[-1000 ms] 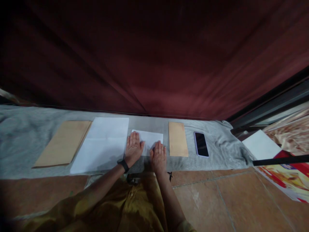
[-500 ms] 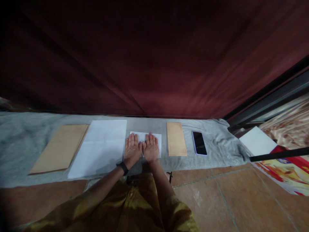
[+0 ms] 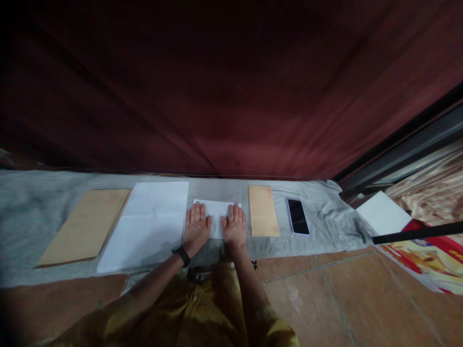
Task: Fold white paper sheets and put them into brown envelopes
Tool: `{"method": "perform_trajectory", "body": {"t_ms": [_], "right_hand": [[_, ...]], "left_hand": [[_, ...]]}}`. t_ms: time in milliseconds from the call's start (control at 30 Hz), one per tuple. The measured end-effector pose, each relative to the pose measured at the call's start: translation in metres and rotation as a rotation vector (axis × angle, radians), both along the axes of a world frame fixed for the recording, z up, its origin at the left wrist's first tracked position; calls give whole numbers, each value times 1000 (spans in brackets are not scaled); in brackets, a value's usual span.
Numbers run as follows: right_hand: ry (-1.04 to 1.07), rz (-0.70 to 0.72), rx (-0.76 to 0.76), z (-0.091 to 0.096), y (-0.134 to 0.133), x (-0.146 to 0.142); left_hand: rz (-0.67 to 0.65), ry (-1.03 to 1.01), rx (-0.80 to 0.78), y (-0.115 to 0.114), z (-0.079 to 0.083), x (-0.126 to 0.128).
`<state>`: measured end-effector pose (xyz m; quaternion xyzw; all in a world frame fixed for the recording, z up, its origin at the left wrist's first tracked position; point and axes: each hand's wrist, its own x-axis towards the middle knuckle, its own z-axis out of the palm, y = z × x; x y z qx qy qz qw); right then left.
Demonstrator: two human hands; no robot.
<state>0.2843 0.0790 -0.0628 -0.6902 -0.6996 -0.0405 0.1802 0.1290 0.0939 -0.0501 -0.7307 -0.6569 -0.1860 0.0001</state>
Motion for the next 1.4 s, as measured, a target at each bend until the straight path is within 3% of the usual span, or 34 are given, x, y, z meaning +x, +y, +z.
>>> {"method": "perform_trajectory", "body": {"t_ms": [133, 367, 733, 1233, 1400], "right_hand": [[5, -5, 10, -1, 0, 0], [-12, -8, -22, 0, 0, -2], [-32, -39, -84, 7, -1, -2], [46, -79, 20, 12, 2, -4], [95, 104, -47, 18, -10, -25]], "left_hand": [[-40, -26, 52, -2, 4, -1], [-320, 51, 23, -31, 15, 13], [-205, 111, -73, -46, 8, 10], [-133, 74, -54, -67, 9, 4], [-144, 113, -90, -68, 15, 4]]}}
